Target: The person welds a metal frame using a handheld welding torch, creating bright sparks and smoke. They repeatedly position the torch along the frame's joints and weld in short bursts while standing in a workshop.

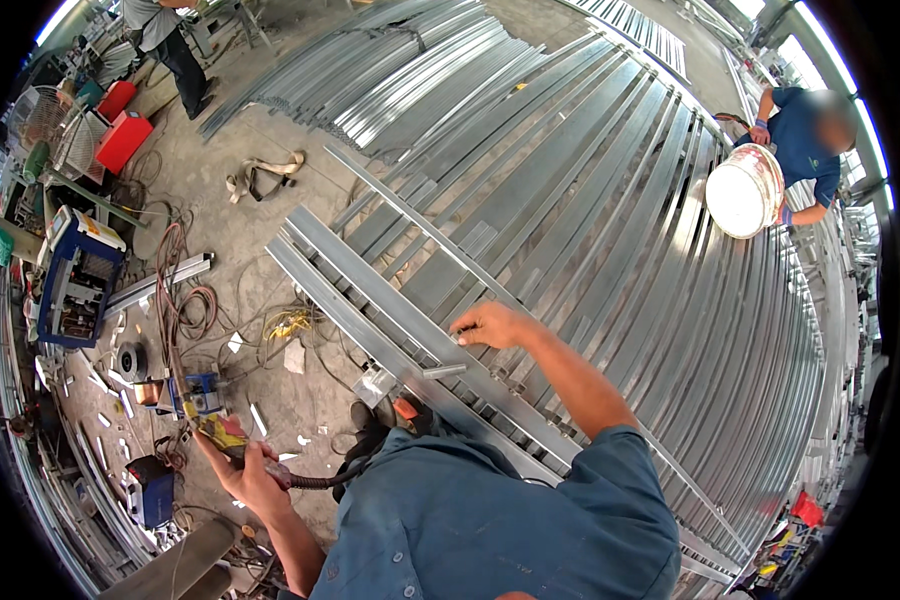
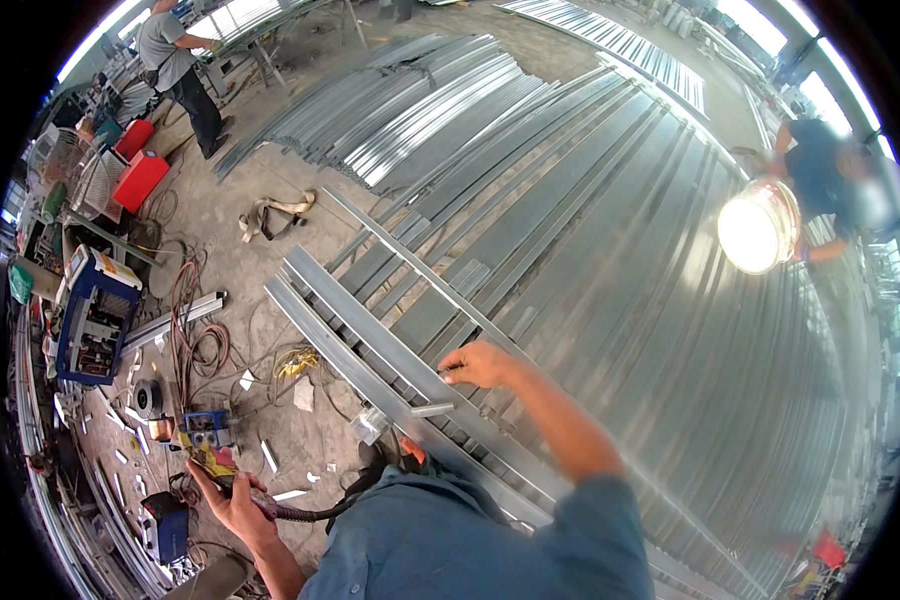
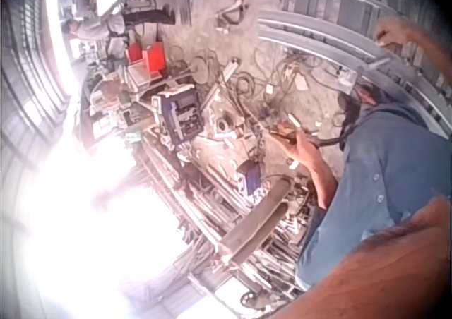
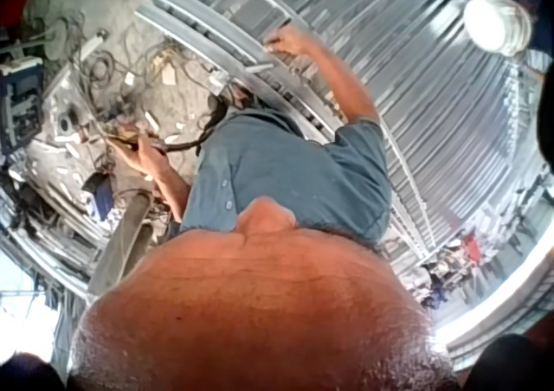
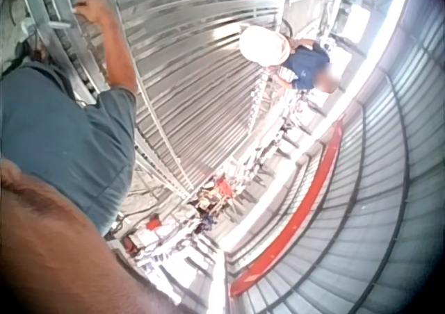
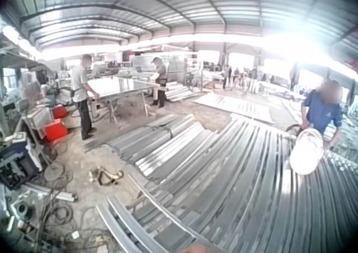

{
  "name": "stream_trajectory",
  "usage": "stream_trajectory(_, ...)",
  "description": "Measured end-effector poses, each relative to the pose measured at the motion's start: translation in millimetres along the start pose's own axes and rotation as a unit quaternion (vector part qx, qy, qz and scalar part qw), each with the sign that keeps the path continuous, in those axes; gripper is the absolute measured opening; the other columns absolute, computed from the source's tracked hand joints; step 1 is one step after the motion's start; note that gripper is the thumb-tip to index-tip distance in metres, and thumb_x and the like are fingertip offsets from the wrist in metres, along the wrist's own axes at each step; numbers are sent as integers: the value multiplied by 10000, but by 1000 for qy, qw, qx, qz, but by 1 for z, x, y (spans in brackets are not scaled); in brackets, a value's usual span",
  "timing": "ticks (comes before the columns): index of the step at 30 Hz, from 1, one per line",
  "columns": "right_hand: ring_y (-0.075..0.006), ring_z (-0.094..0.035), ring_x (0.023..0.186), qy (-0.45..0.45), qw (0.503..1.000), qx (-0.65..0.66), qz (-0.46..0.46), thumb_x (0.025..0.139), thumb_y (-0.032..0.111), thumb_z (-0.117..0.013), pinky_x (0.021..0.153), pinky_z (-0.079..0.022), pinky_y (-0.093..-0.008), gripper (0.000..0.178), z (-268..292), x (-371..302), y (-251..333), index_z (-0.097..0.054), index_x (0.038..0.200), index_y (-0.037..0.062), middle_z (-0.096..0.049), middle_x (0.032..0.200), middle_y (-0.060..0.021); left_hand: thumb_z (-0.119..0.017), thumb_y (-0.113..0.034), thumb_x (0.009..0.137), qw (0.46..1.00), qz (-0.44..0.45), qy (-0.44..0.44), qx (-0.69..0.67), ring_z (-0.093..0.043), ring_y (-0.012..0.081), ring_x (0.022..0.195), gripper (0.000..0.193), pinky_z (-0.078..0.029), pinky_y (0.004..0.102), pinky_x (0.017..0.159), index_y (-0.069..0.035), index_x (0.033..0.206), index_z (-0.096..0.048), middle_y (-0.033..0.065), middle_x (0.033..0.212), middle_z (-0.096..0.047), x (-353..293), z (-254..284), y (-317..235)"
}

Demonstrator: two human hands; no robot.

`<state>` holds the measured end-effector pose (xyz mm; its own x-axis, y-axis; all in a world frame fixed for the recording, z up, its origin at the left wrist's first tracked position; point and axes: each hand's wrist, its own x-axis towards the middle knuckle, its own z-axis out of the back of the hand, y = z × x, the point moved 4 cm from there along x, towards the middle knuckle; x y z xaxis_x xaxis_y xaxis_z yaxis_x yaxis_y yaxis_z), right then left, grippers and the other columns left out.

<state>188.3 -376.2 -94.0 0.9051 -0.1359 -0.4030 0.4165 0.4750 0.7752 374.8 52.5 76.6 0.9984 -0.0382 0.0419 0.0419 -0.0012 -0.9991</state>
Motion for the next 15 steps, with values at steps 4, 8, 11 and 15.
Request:
stream_trajectory(4, -338, -708, 1149, 28, 999, -24, -17, 925, 369, -757, 995, -529, -413, 505, -1, 2, 0, -688, 1363, 127, -720, 1294, -176, -523, 91, 887, 1000, -14, 4, 0, -548, 108, 676, 875, -491, 261, 583, -93, 1680, -202, 230, 1418, -587, 2, 4, 8)
stream_trajectory(8, -316, -709, 1167, 4, 997, 68, -39, 912, 337, -776, 987, -539, -405, 538, 0, -2, -2, -673, 1373, 80, -724, 1293, -172, -522, 86, 891, 1000, -6, -10, 20, -544, 105, 665, 875, -489, 261, 574, -98, 1682, -196, 230, 1428, -585, 6, 1, 4)
stream_trajectory(11, -292, -712, 1167, 37, 998, 26, -37, 914, 288, -779, 997, -537, -395, 542, 3, 0, -2, -656, 1384, 47, -734, 1276, -174, -522, 88, 890, 1000, -2, -11, 23, -541, 105, 661, 880, -486, 261, 570, -102, 1684, -191, 230, 1437, -583, 11, -2, 0)
stream_trajectory(15, -235, -681, 1188, 78, 992, 88, -46, 959, 239, -749, 1035, -508, -362, 513, 5, -4, -15, -628, 1436, 97, -714, 1340, -128, -524, 91, 888, 1000, -18, 2, 25, -543, 108, 669, 885, -488, 264, 573, -108, 1684, -191, 231, 1445, -580, 22, 0, 5)
